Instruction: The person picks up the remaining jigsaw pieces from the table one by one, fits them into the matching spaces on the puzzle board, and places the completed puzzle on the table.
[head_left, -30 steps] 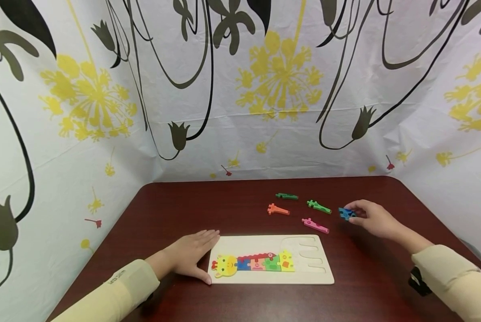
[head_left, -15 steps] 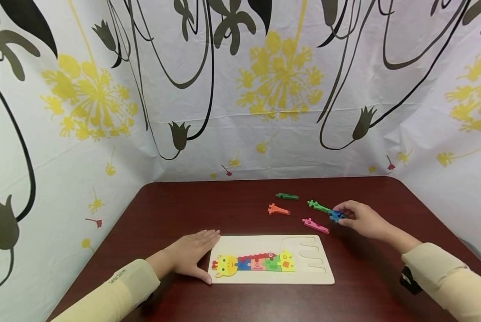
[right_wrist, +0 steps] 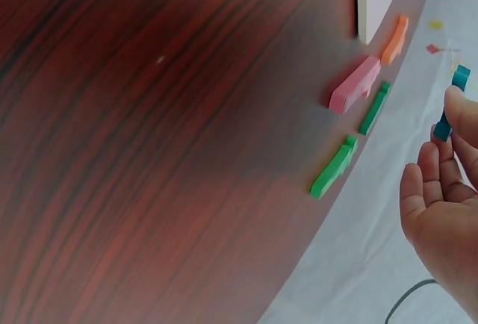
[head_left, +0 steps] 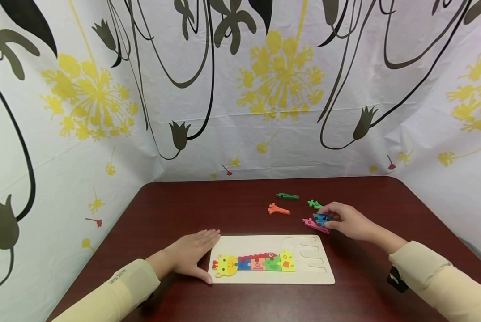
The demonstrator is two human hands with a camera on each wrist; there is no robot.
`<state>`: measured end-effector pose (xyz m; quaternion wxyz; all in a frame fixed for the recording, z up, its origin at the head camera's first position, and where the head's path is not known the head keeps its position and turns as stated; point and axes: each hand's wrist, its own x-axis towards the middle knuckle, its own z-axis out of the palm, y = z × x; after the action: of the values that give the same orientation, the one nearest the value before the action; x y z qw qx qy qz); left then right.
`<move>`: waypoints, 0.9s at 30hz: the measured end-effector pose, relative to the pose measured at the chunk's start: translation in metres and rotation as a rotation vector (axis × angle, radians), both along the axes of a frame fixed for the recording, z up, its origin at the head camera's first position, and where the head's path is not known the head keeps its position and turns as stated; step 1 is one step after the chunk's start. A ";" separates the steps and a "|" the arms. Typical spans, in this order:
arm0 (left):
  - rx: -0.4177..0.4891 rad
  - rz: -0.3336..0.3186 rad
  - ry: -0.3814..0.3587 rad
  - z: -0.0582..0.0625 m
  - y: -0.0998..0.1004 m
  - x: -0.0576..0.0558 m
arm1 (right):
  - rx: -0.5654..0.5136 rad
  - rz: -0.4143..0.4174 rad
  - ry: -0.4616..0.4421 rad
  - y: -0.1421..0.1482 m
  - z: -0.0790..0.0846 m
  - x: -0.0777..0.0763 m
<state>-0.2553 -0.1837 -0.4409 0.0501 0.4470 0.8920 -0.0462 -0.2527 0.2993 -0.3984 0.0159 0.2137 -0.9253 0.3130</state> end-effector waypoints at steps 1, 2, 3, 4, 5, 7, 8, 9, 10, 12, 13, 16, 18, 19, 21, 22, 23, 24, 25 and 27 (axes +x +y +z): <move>0.001 0.001 -0.002 0.000 0.000 0.000 | 0.002 0.008 -0.004 -0.002 0.000 0.000; 0.003 0.000 -0.003 0.000 0.000 0.000 | -0.001 0.017 -0.010 -0.004 0.000 0.000; 0.005 0.000 -0.005 0.000 0.000 0.000 | -0.003 0.024 -0.016 -0.006 0.000 0.000; 0.005 0.001 -0.006 0.000 0.000 0.000 | -0.011 0.035 -0.026 -0.008 -0.001 0.000; 0.005 0.002 -0.008 0.001 0.001 0.000 | -0.022 0.045 -0.039 -0.009 -0.001 0.000; 0.006 0.005 -0.012 0.001 0.001 0.001 | -0.043 0.059 -0.065 -0.012 -0.001 -0.001; 0.005 0.005 -0.011 0.001 0.001 0.001 | -0.055 0.067 -0.078 -0.014 -0.002 -0.002; 0.004 0.007 -0.011 0.001 0.001 0.001 | -0.061 0.075 -0.086 -0.015 -0.002 -0.002; 0.002 0.008 -0.009 0.001 0.001 0.001 | -0.065 0.081 -0.090 -0.016 -0.002 -0.002; 0.002 0.008 -0.008 0.001 0.001 0.001 | -0.058 0.098 -0.086 -0.018 -0.003 -0.003; 0.002 0.008 -0.007 0.001 0.001 0.001 | -0.054 0.110 -0.082 -0.019 -0.003 -0.004; 0.004 0.005 -0.006 0.001 0.001 0.001 | -0.041 0.148 -0.070 -0.023 -0.003 -0.005; 0.006 0.003 -0.007 0.001 0.000 0.001 | -0.036 0.171 -0.070 -0.025 -0.004 -0.006; 0.007 0.002 -0.009 0.001 0.000 0.001 | -0.034 0.180 -0.072 -0.026 -0.004 -0.006; 0.009 -0.001 -0.008 0.001 0.000 0.001 | -0.030 0.198 -0.073 -0.028 -0.004 -0.007; 0.008 -0.001 -0.008 0.001 0.000 0.001 | -0.029 0.205 -0.072 -0.029 -0.005 -0.007; 0.007 -0.001 -0.007 0.001 0.000 0.001 | -0.027 0.212 -0.069 -0.030 -0.005 -0.008; 0.006 -0.002 -0.004 0.001 0.000 0.001 | -0.027 0.218 -0.069 -0.032 -0.006 -0.008; 0.005 -0.002 -0.002 0.001 0.000 0.001 | -0.027 0.223 -0.070 -0.033 -0.006 -0.009; 0.001 -0.002 0.003 0.001 0.000 0.001 | -0.029 0.230 -0.078 -0.035 -0.007 -0.009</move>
<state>-0.2544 -0.1836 -0.4395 0.0484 0.4479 0.8916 -0.0464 -0.2621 0.2639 -0.4056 -0.0532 0.3060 -0.8898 0.3343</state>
